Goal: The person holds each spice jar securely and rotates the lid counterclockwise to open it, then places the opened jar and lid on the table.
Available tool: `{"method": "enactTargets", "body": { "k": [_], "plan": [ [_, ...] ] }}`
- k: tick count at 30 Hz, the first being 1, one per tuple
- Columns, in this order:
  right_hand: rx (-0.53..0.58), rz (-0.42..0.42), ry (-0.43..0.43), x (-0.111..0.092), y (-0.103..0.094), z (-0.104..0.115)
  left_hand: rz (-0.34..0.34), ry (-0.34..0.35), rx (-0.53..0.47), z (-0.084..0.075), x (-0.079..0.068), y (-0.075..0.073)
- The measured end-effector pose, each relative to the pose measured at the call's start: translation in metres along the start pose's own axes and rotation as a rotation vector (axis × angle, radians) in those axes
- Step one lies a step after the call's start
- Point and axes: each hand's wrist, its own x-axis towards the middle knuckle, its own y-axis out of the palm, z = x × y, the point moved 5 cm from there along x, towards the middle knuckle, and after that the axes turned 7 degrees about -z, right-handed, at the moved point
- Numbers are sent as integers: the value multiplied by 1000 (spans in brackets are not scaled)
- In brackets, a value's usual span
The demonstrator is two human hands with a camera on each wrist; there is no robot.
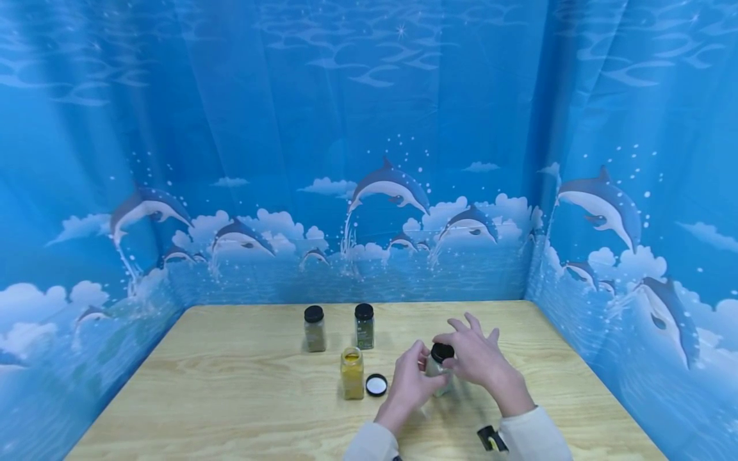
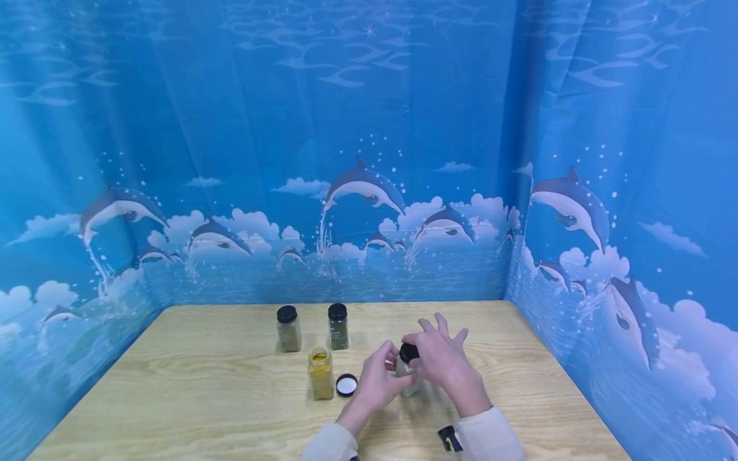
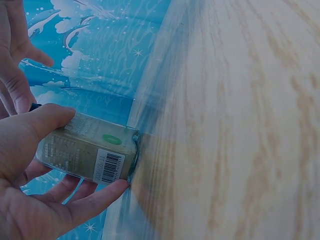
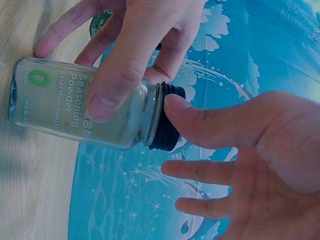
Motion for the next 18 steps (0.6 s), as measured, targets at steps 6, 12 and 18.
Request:
{"method": "enactTargets", "body": {
  "k": [6,12,18],
  "plan": [
    [21,19,-8,-1,-1,1,11,-13,4,0,2,1],
    [38,43,-5,-1,0,0,12,-12,3,0,1,1],
    [36,33,-27,-1,0,-1,10,-15,6,1,1,1]
  ]
}}
